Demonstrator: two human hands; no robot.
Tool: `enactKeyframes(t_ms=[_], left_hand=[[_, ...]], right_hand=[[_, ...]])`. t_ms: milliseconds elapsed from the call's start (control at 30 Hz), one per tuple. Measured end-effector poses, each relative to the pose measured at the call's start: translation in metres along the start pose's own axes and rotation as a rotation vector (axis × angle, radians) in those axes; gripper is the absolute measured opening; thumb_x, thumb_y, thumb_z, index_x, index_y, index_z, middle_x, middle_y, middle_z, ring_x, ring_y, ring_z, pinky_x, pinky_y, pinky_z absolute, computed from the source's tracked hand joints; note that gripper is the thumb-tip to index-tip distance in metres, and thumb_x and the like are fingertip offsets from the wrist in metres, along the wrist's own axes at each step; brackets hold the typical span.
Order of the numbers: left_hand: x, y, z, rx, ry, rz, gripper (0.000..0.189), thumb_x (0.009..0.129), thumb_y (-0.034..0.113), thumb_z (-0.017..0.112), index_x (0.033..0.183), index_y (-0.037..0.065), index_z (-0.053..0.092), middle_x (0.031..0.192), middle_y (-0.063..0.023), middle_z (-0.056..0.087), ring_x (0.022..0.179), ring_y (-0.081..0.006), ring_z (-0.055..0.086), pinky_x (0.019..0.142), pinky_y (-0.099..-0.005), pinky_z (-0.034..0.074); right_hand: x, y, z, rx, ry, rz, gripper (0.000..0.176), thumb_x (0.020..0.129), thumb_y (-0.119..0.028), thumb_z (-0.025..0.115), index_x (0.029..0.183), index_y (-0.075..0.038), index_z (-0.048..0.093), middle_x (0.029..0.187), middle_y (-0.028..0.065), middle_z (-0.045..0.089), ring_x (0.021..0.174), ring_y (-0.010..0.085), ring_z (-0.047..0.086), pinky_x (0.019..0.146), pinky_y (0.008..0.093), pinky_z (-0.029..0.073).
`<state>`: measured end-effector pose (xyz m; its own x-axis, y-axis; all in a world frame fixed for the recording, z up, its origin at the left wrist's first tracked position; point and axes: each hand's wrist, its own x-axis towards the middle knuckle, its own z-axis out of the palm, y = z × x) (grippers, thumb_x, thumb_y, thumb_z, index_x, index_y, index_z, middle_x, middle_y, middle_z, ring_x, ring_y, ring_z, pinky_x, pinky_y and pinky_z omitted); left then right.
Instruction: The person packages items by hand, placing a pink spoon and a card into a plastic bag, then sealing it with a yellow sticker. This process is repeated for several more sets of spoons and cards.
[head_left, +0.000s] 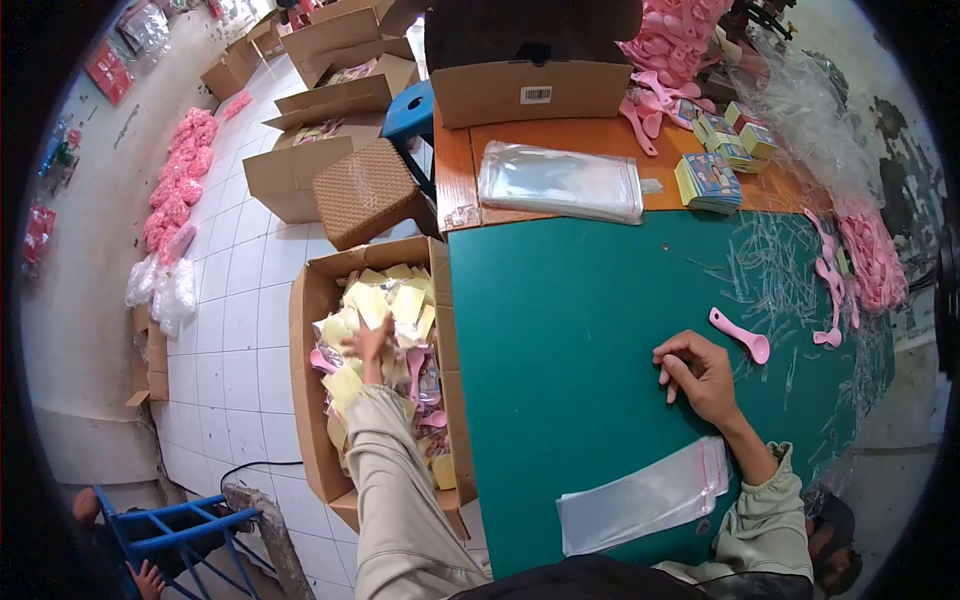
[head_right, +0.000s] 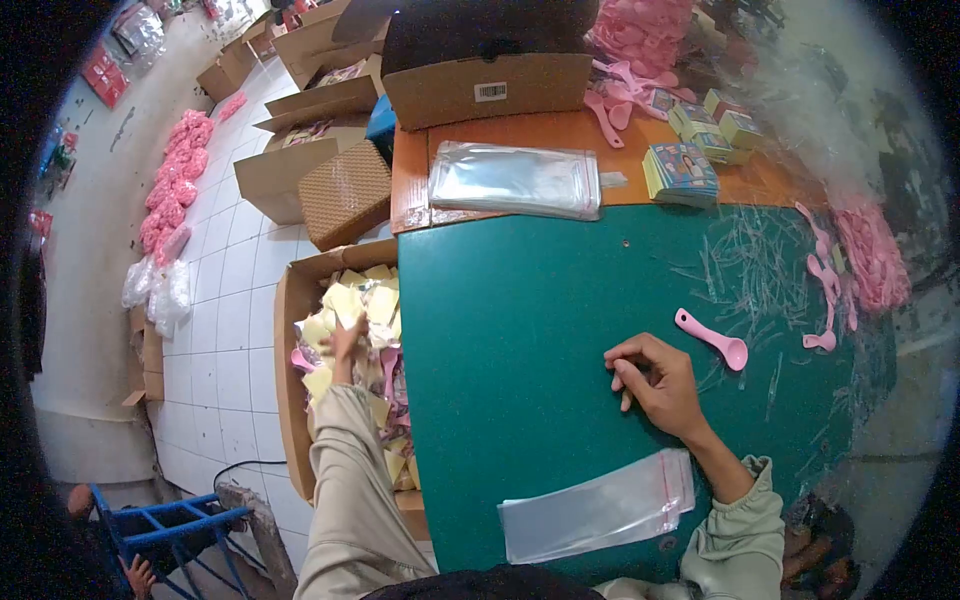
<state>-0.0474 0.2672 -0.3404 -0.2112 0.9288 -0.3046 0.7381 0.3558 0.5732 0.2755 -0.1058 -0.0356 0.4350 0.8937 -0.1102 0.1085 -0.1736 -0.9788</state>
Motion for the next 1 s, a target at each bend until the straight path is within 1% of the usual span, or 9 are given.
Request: enactKeyframes(t_ms=[167,267,500,600,667,767,867,967,1000], left_hand=[[0.037,0.020,0.000,-0.182,-0.031,0.244,0.089,0.075,0.057,0.063,0.143,0.015,0.025,0.137,-0.0427,0.014,0.136,-0.0462,0.004,0.109,-0.0451,0.017],[0.023,-0.006,0.005,0.059,0.299,0.571,0.078,0.080,0.054,0.058,0.143,0.021,0.027,0.131,-0.0354,0.036,0.134,-0.0480,0.013,0.107,-0.0585,0.005],[-0.131,-0.008,-0.010,0.473,-0.054,0.087,0.082,0.070,0.065,0.060,0.139,0.027,0.036,0.146,-0.0287,0.013,0.135,-0.0475,-0.004,0.097,-0.0733,0.007],[-0.009,-0.081,0.050,0.326,-0.112,0.388,0.086,0.068,0.072,0.055,0.139,0.028,0.035,0.147,-0.0254,0.011,0.134,-0.0499,-0.004,0.089,-0.0800,0.006],[0.004,-0.035,0.027,0.414,-0.158,0.271,0.088,0.068,0.075,0.051,0.139,0.025,0.036,0.146,-0.0259,0.016,0.134,-0.0505,-0.001,0.090,-0.0791,0.003],[0.089,-0.049,0.033,0.344,-0.134,0.489,0.091,0.069,0.067,0.057,0.138,0.012,0.037,0.129,-0.0323,0.042,0.126,-0.0507,0.028,0.105,-0.0541,0.021],[0.081,-0.033,0.009,0.407,-0.168,0.462,0.093,0.066,0.063,0.064,0.138,0.012,0.036,0.136,-0.0307,0.035,0.128,-0.0480,0.027,0.103,-0.0553,0.024],[0.016,0.001,-0.008,0.429,0.183,0.118,0.087,0.070,0.061,0.063,0.136,0.010,0.038,0.142,-0.0273,0.026,0.132,-0.0449,0.021,0.103,-0.0585,0.021],[0.009,-0.001,-0.002,0.420,0.212,0.315,0.080,0.073,0.059,0.061,0.136,0.015,0.038,0.144,-0.0224,0.024,0.133,-0.0451,0.019,0.102,-0.0622,0.018]], right_hand=[[0.000,0.000,-0.002,0.049,0.018,0.007,0.011,0.088,0.002,0.051,0.096,0.005,0.058,0.088,0.0102,0.056,0.067,0.0110,0.058,0.046,0.0204,0.050],[0.000,-0.002,-0.003,0.073,0.016,0.009,0.011,0.088,0.002,0.051,0.096,0.005,0.058,0.088,0.0103,0.056,0.067,0.0109,0.058,0.046,0.0205,0.049],[0.000,-0.001,-0.002,0.082,0.011,0.002,0.011,0.089,0.002,0.050,0.096,0.005,0.058,0.088,0.0104,0.056,0.067,0.0107,0.057,0.046,0.0203,0.049],[0.000,-0.003,-0.002,0.069,0.025,-0.001,0.011,0.089,0.002,0.050,0.095,0.005,0.058,0.087,0.0106,0.056,0.066,0.0108,0.057,0.046,0.0203,0.049],[0.002,-0.002,-0.001,0.065,0.030,-0.006,0.011,0.088,0.002,0.050,0.095,0.005,0.058,0.087,0.0108,0.056,0.066,0.0109,0.057,0.045,0.0204,0.049],[0.000,-0.003,-0.001,0.067,0.047,-0.007,0.011,0.088,0.003,0.050,0.095,0.006,0.058,0.087,0.0118,0.055,0.065,0.0113,0.057,0.044,0.0206,0.049],[0.000,-0.004,-0.001,0.089,0.062,0.009,0.011,0.088,0.003,0.050,0.095,0.006,0.057,0.088,0.0122,0.055,0.065,0.0117,0.057,0.044,0.0207,0.049],[0.000,-0.002,-0.002,0.090,0.061,0.007,0.011,0.088,0.003,0.049,0.094,0.006,0.057,0.088,0.0127,0.055,0.065,0.0118,0.057,0.043,0.0207,0.048],[-0.001,-0.001,-0.002,0.086,0.059,0.007,0.011,0.088,0.003,0.049,0.094,0.006,0.057,0.088,0.0127,0.055,0.065,0.0117,0.057,0.043,0.0207,0.048]])
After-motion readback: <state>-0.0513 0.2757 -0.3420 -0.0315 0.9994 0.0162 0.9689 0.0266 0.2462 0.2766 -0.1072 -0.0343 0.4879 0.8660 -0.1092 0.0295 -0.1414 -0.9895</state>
